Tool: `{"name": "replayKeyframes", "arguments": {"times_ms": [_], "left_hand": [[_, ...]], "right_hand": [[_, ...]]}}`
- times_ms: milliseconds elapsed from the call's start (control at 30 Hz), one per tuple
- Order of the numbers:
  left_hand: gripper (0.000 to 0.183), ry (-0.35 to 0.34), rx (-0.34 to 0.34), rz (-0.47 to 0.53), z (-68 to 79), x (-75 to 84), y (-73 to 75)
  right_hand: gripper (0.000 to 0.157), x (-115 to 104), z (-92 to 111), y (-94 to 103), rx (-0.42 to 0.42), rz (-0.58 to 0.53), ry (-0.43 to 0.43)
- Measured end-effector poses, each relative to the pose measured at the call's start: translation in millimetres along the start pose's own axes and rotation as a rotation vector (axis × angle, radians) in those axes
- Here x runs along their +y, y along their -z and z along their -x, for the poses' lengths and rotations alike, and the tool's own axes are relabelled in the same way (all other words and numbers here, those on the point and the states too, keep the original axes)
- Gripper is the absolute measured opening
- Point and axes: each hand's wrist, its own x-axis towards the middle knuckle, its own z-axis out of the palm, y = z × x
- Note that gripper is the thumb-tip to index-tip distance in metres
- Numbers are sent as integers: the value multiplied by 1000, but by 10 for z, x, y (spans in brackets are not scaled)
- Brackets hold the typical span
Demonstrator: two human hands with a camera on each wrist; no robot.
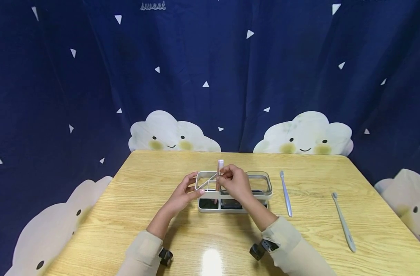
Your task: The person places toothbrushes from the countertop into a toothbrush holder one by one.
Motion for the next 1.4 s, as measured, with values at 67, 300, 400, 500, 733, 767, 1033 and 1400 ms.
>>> {"name": "replayKeyframes", "arguments": {"times_ms": [67,300,400,500,733,767,1033,1400], "left_hand": [[63,4,4,1,2,2,-2],[63,9,-11,4,33,97,-17],[64,10,-13,3,26,64,-7],[64,10,-9,-2,17,13,-7],[62,9,1,6,12,-9,3],[62,9,-1,4,12,-8,3],[64,34,-4,6,6,11,2],[65,32,11,-17,16,30,-6]], "right_hand": [[17,-17,22,56,-9,-18,-6],[21,-39,55,296,-27,-32,7],[21,-15,69,366,-36,-13,22],[23,19,95,433,-57,3,41],[28,41,124,613,-114,36,37],[30,42,127,646,-125,40,33],[31,102,129,887,-167,68,7],[35,174,164,1127,-149,147,3]]}}
